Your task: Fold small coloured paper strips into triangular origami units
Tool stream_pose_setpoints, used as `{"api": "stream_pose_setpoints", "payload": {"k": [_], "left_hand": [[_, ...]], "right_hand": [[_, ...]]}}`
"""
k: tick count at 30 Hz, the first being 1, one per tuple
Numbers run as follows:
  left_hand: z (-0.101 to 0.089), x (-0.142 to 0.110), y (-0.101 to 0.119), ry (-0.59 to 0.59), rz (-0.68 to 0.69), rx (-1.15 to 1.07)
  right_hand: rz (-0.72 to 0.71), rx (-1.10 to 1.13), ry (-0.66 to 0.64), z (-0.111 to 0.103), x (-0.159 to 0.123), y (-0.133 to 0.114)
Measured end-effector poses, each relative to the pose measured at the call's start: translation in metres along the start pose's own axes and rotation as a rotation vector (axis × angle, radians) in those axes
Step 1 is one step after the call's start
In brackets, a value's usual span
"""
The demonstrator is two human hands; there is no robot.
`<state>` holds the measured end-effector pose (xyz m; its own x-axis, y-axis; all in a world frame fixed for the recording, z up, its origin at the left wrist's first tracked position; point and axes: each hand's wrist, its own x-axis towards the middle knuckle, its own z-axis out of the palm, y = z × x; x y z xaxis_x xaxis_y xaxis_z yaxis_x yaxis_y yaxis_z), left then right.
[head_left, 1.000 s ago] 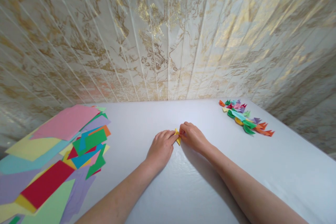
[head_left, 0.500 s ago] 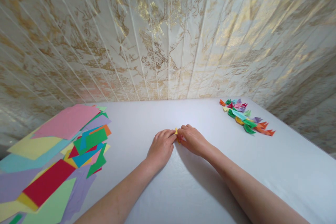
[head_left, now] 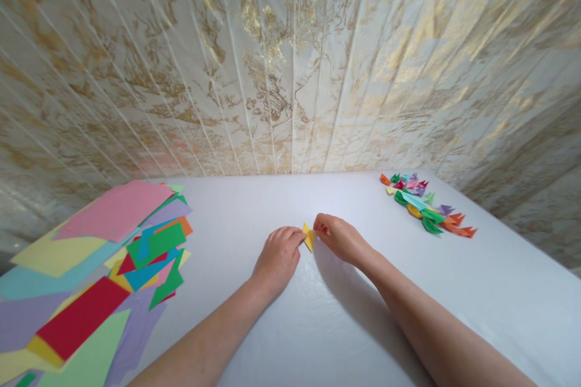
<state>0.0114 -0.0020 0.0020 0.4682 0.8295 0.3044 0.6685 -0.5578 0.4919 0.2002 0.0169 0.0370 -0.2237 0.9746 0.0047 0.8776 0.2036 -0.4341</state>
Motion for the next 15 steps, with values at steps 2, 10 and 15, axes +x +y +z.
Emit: {"api": "stream_pose_setpoints", "payload": {"k": [2, 10, 15], "left_hand": [[-0.001, 0.0, 0.001, 0.006, 0.002, -0.007], [-0.003, 0.0, 0.004, -0.017, 0.007, 0.015], [-0.006, -0.001, 0.004, 0.006, -0.048, 0.079]], "right_hand": [[-0.009, 0.015, -0.001, 0.003, 0.0, 0.0], [-0.113, 0.132, -0.012, 0.01, -0.002, -0.007], [-0.195, 0.331, -0.034, 0.013, -0.001, -0.013]]}}
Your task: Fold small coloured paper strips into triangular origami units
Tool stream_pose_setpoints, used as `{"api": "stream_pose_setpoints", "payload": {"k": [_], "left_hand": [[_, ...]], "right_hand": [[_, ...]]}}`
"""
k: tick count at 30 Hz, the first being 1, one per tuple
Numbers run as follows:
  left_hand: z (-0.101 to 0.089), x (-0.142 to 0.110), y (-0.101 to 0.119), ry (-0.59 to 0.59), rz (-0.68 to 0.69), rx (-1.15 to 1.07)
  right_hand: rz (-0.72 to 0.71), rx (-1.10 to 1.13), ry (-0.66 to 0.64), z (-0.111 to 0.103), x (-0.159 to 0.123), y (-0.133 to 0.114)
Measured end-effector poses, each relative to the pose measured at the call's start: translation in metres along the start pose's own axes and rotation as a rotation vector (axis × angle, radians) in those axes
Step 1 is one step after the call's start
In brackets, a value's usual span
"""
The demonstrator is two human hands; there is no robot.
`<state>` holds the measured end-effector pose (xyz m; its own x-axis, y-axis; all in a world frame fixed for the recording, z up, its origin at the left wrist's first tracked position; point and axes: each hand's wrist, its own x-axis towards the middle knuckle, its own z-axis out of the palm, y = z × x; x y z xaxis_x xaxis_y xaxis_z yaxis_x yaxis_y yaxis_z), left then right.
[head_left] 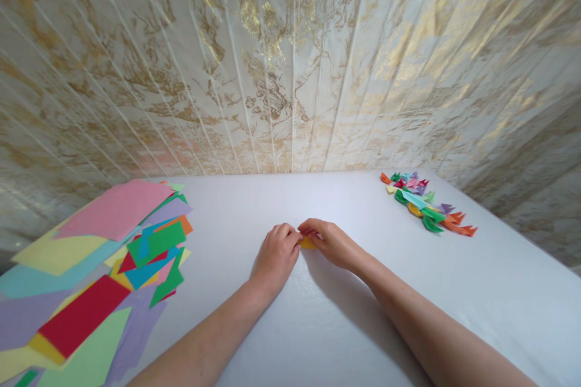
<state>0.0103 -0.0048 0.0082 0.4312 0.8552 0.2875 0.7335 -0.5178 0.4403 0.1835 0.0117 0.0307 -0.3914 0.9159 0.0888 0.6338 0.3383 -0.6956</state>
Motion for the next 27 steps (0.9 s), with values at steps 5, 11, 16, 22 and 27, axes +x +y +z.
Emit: {"api": "stream_pose_setpoints", "payload": {"k": [5, 11, 16, 22, 27], "left_hand": [[-0.003, 0.0, -0.001, -0.005, -0.037, 0.009], [-0.004, 0.0, 0.001, 0.003, -0.097, 0.066], [-0.006, -0.001, 0.003, -0.015, -0.088, 0.07], [-0.004, -0.002, 0.003, -0.038, -0.054, 0.105], [-0.003, -0.002, 0.002, -0.036, -0.052, 0.115]], "right_hand": [[-0.036, 0.03, 0.045, 0.004, 0.002, 0.005], [0.097, -0.322, 0.104, 0.002, -0.001, -0.004], [0.087, -0.508, 0.076, 0.011, -0.002, -0.01], [0.071, -0.581, 0.072, 0.018, -0.001, -0.008], [0.068, -0.575, 0.096, 0.018, 0.001, -0.004]]}}
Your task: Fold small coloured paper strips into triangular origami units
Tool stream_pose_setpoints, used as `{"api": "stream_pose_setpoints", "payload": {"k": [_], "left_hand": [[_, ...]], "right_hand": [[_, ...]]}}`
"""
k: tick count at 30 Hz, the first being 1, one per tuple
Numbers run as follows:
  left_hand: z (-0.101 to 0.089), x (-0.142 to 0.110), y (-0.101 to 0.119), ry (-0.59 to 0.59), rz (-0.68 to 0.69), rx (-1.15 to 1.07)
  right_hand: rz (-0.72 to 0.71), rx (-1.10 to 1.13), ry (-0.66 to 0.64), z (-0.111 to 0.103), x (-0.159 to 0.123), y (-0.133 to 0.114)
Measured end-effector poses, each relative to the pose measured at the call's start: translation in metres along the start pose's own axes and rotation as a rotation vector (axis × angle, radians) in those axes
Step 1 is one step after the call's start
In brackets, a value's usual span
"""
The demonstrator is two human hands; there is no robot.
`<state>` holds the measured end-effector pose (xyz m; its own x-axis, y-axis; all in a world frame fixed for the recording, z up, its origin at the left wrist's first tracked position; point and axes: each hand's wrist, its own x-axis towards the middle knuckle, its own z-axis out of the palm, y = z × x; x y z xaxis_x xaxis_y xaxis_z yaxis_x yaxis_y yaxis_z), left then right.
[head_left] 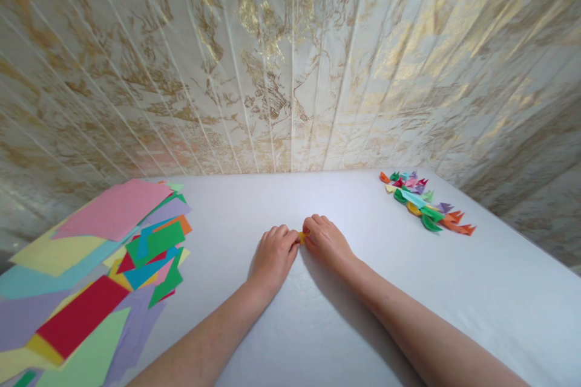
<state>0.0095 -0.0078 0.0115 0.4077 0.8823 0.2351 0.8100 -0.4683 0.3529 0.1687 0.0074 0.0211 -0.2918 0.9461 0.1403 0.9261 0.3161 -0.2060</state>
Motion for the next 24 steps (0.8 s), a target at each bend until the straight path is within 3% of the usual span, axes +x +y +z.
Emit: {"api": "stream_pose_setpoints", "payload": {"k": [24], "left_hand": [[-0.001, 0.0, 0.002, 0.009, -0.024, -0.019]], "right_hand": [[0.088, 0.101, 0.115, 0.012, 0.008, 0.015]]}}
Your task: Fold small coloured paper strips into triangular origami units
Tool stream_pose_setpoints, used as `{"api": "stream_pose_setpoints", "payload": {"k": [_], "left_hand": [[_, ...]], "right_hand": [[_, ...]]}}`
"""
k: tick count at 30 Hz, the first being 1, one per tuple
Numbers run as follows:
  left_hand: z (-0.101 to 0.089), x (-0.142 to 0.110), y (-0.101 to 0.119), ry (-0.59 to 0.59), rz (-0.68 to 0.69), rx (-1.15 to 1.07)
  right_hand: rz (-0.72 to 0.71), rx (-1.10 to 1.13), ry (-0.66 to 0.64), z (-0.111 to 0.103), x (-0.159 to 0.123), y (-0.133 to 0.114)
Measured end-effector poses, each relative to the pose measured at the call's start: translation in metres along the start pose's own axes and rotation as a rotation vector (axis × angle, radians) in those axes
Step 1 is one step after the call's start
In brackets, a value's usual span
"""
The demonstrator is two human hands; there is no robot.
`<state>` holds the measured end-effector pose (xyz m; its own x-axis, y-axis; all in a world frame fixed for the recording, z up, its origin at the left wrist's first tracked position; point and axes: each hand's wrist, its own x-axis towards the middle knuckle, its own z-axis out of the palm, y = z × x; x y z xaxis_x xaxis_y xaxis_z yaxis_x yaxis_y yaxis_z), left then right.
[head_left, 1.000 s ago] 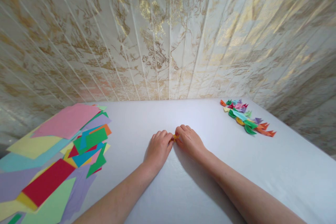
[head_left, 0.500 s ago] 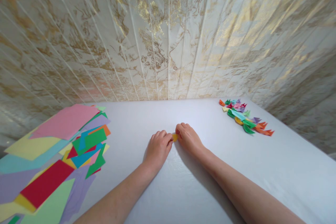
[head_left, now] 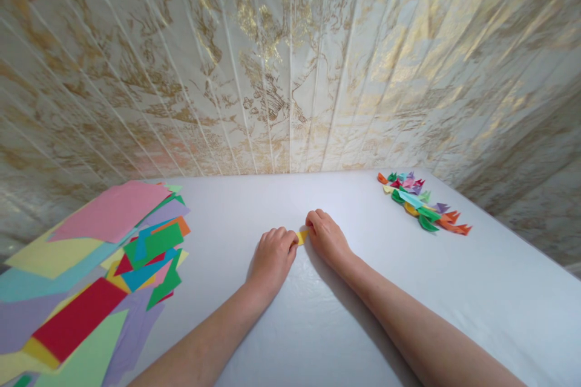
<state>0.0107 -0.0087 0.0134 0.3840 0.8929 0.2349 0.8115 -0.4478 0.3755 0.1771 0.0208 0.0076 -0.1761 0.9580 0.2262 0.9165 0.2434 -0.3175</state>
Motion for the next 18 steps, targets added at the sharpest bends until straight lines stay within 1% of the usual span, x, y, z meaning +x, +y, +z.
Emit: {"api": "stream_pose_setpoints", "payload": {"k": [3, 5, 9, 14, 18], "left_hand": [[0.001, 0.0, 0.001, 0.015, -0.019, -0.004], [0.001, -0.001, 0.002, 0.019, -0.04, -0.004], [0.0, 0.0, 0.002, 0.026, -0.07, -0.043], [0.0, 0.004, -0.006, 0.021, -0.074, -0.196], [0.001, 0.006, -0.012, -0.029, -0.107, -0.364]], "right_hand": [[0.016, 0.019, 0.006, -0.007, -0.005, 0.0], [0.008, 0.03, -0.023, -0.012, -0.008, -0.005], [-0.084, -0.006, -0.108, -0.014, -0.011, -0.018], [-0.117, -0.088, -0.118, -0.011, -0.012, -0.025], [-0.13, -0.083, -0.125, -0.011, -0.011, -0.023]]}}
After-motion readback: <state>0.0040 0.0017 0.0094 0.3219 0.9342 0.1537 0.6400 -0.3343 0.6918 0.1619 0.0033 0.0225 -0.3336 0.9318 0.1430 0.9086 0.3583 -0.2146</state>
